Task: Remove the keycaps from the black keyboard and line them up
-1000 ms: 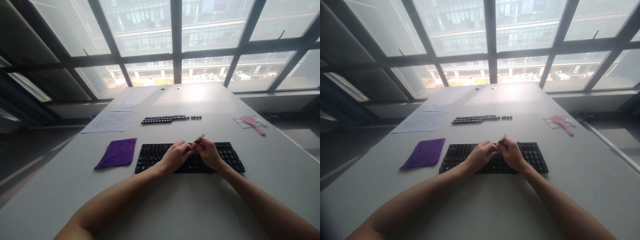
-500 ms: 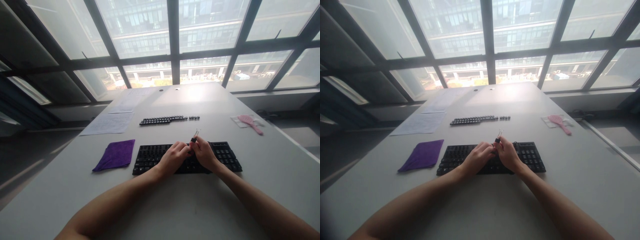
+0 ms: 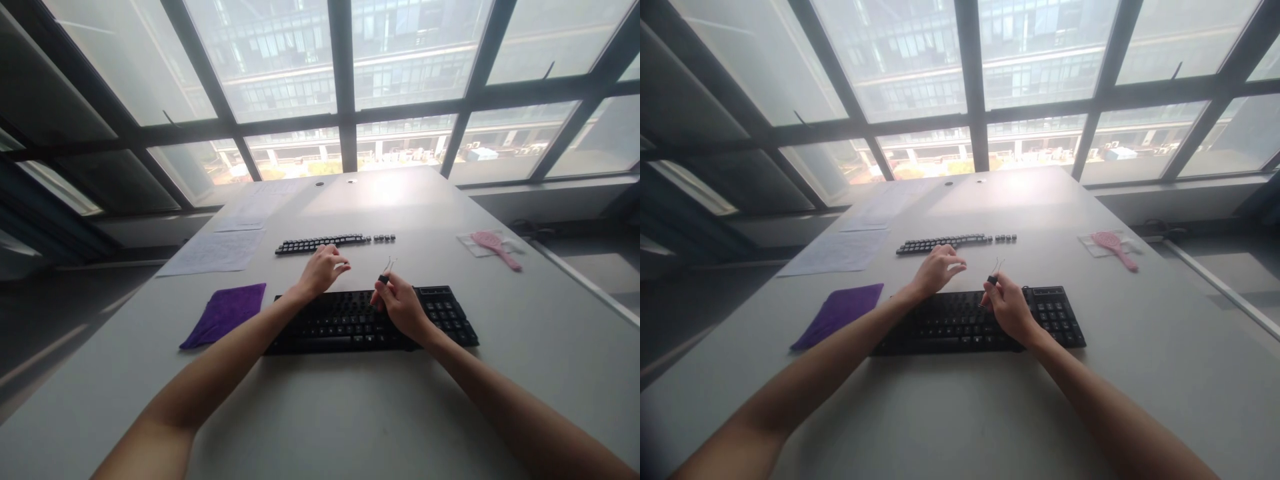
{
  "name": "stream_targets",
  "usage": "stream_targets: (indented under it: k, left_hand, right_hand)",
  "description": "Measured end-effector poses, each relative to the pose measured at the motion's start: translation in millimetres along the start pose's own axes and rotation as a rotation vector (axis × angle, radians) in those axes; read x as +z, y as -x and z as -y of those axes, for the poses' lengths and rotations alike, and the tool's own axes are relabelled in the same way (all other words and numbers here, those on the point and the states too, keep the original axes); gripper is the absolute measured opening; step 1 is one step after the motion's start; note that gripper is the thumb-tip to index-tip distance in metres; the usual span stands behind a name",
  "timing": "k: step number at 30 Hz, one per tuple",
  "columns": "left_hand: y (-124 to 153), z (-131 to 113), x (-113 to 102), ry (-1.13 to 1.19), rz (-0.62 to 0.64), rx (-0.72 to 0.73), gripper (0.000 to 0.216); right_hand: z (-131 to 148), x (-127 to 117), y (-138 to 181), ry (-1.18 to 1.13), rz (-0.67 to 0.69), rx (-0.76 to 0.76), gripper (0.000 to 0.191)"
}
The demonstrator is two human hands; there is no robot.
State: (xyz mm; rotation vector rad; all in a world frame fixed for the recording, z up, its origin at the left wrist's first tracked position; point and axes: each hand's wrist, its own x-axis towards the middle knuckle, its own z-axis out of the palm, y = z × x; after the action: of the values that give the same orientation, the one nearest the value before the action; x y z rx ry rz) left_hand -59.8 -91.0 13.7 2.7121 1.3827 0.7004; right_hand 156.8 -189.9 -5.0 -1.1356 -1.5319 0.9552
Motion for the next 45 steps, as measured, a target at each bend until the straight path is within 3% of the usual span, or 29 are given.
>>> stream_targets:
  k: [4, 9, 16, 23, 28, 33, 41, 45]
  left_hand:
    - [-16.2, 31.1, 14.4, -0.023, 0.124, -0.012, 0.017]
    - [-8.6, 41.4, 18.5, -0.015, 0.096, 0.005, 0.024]
    - [-3.6, 34.4, 14.1, -0.034, -0.043, 0.071, 0.024]
    - [-16.8, 22.0, 12.3, -0.076, 0.097, 0.207, 0.018]
    - [-24.1, 16.5, 14.5, -0.046, 0.108, 0.198, 0.028]
    - [-33.6, 8.7, 20.1, 0.059, 0.192, 0.146, 0.017]
    - [-16.4, 20.2, 18.5, 0.188, 0.064, -0.051, 0.013]
    - [-4.3, 32.6, 18.2, 0.223, 0.024, -0.081, 0.013]
  right_hand:
    - [-2.6, -0.6, -0.9, 0.006, 0.011, 0.003, 0.023]
    - [-3.7, -0.9, -2.2, -0.005, 0.034, 0.014, 0.021]
    - [-0.4, -1.0, -1.8, -0.007, 0.042, 0.012, 0.020]
    - [-1.5, -1.6, -1.6, 0.009, 0.036, 0.007, 0.022]
    - [-3.7, -1.0, -1.4, 0.016, 0.045, 0.011, 0.021]
    - [-3.6, -1.2, -1.4, 0.012, 0.038, 0.021, 0.022]
    - [-1.7, -2.0, -2.2, 0.014, 0.043, 0.010, 0.021]
    - [-0.5, -2.4, -2.3, 0.013, 0.039, 0.012, 0.022]
